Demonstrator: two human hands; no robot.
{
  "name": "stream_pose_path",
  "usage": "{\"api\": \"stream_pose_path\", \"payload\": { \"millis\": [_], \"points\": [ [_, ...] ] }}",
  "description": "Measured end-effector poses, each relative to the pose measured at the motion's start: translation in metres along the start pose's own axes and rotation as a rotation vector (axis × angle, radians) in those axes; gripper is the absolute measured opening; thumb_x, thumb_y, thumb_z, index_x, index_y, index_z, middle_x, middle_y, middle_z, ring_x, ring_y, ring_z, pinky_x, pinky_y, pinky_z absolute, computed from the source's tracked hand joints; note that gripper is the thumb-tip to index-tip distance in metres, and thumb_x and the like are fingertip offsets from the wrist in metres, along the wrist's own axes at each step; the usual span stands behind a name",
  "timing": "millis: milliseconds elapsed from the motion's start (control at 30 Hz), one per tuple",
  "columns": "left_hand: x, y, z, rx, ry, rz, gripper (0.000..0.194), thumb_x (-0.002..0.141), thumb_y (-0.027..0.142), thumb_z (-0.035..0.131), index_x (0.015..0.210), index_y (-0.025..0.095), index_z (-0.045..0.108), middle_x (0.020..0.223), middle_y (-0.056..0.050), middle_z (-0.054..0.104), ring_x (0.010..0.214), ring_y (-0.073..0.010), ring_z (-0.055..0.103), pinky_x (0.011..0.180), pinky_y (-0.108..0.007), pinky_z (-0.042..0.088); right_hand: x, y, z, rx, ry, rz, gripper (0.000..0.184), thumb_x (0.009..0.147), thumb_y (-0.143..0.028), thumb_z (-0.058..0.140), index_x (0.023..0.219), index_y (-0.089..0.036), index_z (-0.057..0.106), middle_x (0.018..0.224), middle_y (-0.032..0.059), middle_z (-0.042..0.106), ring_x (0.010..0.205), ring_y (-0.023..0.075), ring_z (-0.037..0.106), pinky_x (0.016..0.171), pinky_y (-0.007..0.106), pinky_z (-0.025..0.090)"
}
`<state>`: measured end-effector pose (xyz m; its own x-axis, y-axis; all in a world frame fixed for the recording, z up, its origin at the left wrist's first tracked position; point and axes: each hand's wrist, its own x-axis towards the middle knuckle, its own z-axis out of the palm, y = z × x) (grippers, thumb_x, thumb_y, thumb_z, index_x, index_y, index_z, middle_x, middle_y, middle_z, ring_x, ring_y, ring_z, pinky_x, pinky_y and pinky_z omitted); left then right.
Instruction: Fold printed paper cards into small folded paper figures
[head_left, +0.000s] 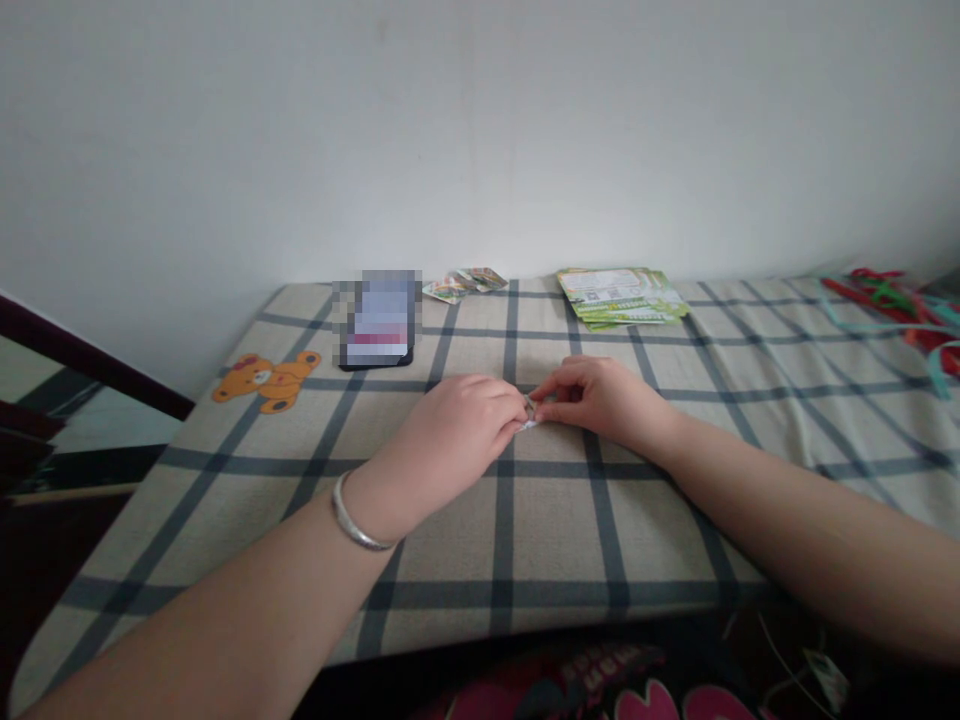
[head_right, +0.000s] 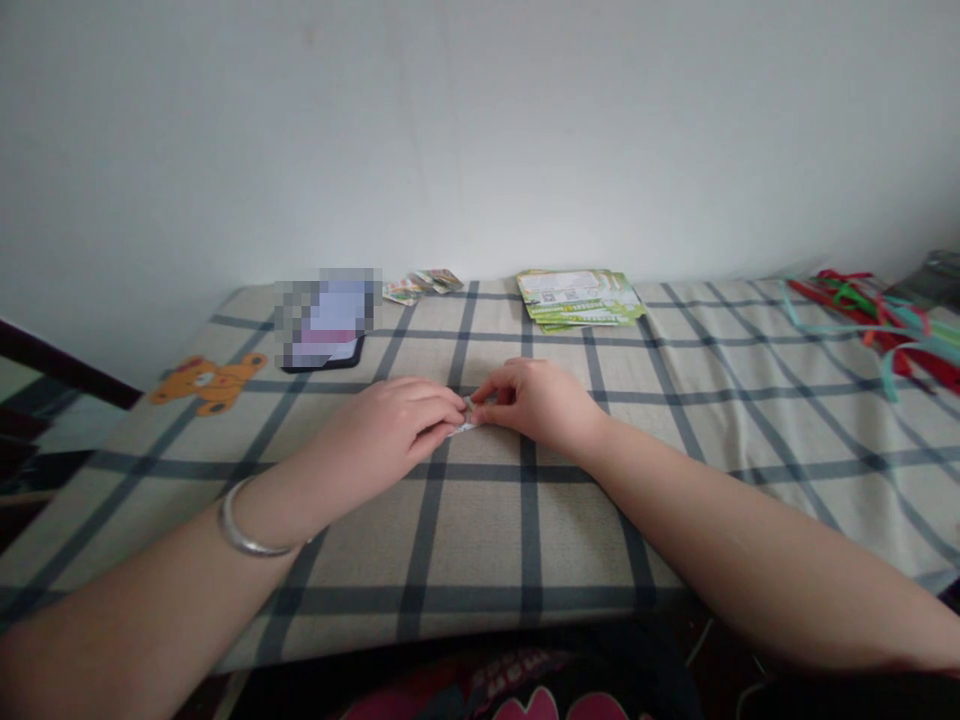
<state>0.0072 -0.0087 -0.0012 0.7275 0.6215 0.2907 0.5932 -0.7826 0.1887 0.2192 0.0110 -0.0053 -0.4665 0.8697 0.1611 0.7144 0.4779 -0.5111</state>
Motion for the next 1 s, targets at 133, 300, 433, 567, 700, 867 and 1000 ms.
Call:
{"api": "stream_pose_path", "payload": {
  "millis": [133, 300, 433, 567, 700, 867, 1000],
  "points": [
    [-0.001, -0.002, -0.002, -0.038, -0.016, -0.011, 0.013, 0.088, 0.020, 0.062, 0.099, 0.019, 0.068, 0.104, -0.002, 0.069, 0.099, -0.0186, 0.061, 0.092, -0.036, 0.048, -0.004, -0.002, -0.004, -0.034, -0.022, -0.042, 0.019, 0.082, -0.034, 0.069, 0.095, -0.024, 0.076, 0.074, 0.0005, 0.063, 0.067, 0.0116, 0.056, 0.059, 0.023, 0.039],
    [-0.002, -0.003, -0.002, -0.053, -0.010, -0.004, 0.014, 0.086, 0.020, 0.063, 0.099, 0.020, 0.068, 0.104, -0.001, 0.069, 0.100, -0.0177, 0.060, 0.093, -0.035, 0.046, -0.009, -0.001, -0.009, -0.086, -0.065, -0.121, 0.022, 0.088, -0.028, 0.062, 0.106, -0.024, 0.073, 0.083, 0.0020, 0.062, 0.068, 0.0112, 0.056, 0.062, 0.023, 0.041],
    [0.000, -0.001, -0.003, -0.050, -0.025, -0.018, 0.013, 0.085, 0.019, 0.064, 0.098, 0.018, 0.068, 0.102, -0.002, 0.069, 0.099, -0.0186, 0.061, 0.093, -0.037, 0.046, -0.010, 0.003, -0.008, -0.094, -0.026, -0.221, 0.019, 0.087, -0.027, 0.063, 0.102, -0.022, 0.074, 0.090, 0.0038, 0.062, 0.077, 0.0132, 0.059, 0.069, 0.025, 0.045],
    [0.002, 0.000, -0.004, -0.029, -0.021, -0.014, 0.011, 0.085, 0.019, 0.064, 0.095, 0.017, 0.068, 0.098, -0.003, 0.069, 0.097, -0.0199, 0.061, 0.092, -0.038, 0.046, -0.011, 0.000, -0.008, -0.126, 0.008, -0.320, 0.014, 0.087, -0.020, 0.061, 0.093, -0.020, 0.074, 0.090, 0.0043, 0.063, 0.081, 0.0145, 0.060, 0.074, 0.026, 0.046],
    [0.000, 0.000, -0.003, -0.055, -0.012, -0.016, 0.010, 0.085, 0.017, 0.063, 0.094, 0.016, 0.067, 0.097, -0.003, 0.068, 0.096, -0.0194, 0.060, 0.091, -0.037, 0.047, -0.013, -0.003, -0.007, -0.127, 0.003, -0.365, 0.017, 0.088, -0.015, 0.058, 0.092, -0.019, 0.073, 0.091, 0.0045, 0.065, 0.082, 0.0146, 0.060, 0.075, 0.026, 0.047],
    [-0.002, -0.002, -0.001, -0.120, -0.006, -0.059, 0.012, 0.088, 0.016, 0.058, 0.095, 0.018, 0.067, 0.101, -0.003, 0.066, 0.097, -0.0167, 0.061, 0.091, -0.032, 0.049, -0.012, -0.002, -0.002, -0.042, 0.053, -0.305, 0.016, 0.085, -0.014, 0.060, 0.091, -0.019, 0.074, 0.090, 0.0038, 0.065, 0.078, 0.0122, 0.061, 0.071, 0.023, 0.048],
    [-0.002, -0.002, 0.001, -0.095, -0.012, -0.054, 0.012, 0.089, 0.017, 0.057, 0.094, 0.019, 0.069, 0.105, -0.003, 0.066, 0.097, -0.0171, 0.061, 0.091, -0.033, 0.049, -0.012, -0.003, 0.001, -0.055, 0.065, -0.258, 0.016, 0.084, -0.014, 0.061, 0.092, -0.019, 0.075, 0.087, 0.0034, 0.066, 0.076, 0.0123, 0.061, 0.070, 0.024, 0.048]
  ]
}}
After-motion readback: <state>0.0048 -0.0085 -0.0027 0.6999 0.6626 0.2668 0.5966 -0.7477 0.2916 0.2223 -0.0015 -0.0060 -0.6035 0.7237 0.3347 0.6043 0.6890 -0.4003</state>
